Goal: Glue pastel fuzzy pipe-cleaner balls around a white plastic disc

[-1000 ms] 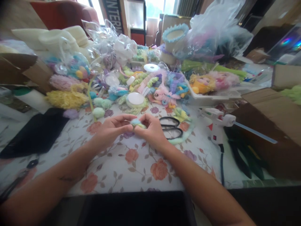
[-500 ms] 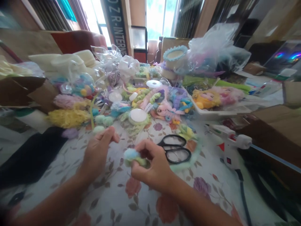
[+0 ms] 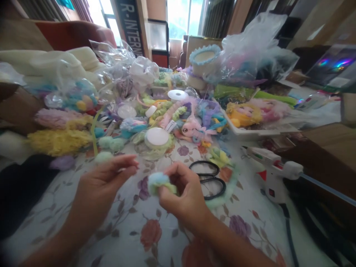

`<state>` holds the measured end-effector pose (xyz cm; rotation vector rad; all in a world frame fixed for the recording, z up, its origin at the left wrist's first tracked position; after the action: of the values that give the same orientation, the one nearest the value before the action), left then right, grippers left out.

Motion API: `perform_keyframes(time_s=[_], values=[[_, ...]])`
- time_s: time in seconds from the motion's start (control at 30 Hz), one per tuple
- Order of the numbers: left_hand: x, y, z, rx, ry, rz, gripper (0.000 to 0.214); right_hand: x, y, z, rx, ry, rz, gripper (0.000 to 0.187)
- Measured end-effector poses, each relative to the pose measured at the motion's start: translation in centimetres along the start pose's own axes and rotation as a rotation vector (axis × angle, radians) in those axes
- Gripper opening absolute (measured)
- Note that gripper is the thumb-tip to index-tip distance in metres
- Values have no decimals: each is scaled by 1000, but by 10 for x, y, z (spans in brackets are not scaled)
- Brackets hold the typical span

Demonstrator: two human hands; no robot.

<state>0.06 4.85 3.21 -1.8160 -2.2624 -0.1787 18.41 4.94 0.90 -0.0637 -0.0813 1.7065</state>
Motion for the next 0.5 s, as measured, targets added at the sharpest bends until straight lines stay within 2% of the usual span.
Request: perform_keyframes(time_s=[0.03, 0.07, 0.1, 0.2, 0.27, 0.33, 0.4, 0.5], values=[[0, -2, -7, 38, 78, -18, 25, 0, 1, -1, 18, 13, 7, 15], [-3, 2, -17, 74, 188, 15, 33, 0, 3, -2, 34, 22, 21, 15], [-8, 12, -28, 100, 317, 103, 39, 0, 6, -3, 47, 25, 43, 16], [-42, 47, -51, 105, 669, 469, 48, -2, 16, -7, 82, 10, 150, 18], [-57, 55, -52, 83, 747, 580, 52, -5, 23, -12, 137, 38, 248, 18], [-60, 53, -49, 109, 737, 576, 53, -10, 26, -16, 231, 85, 331, 14], [-57, 45, -46, 166, 714, 504, 52, -16, 29, -12, 332, 101, 419, 17], [-44, 17, -43, 212, 647, 225, 38, -22, 33, 0, 382, 80, 535, 26]])
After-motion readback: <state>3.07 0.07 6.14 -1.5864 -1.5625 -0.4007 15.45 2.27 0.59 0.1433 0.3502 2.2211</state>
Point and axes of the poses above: each hand's wrist, its own x-axis towards the middle knuckle, its own y-axis out of the palm, z = x × y, the point moved 9 cm from there along x, towards the middle knuckle, and after that the axes turned 13 degrees about -x, right-handed, at the moved point
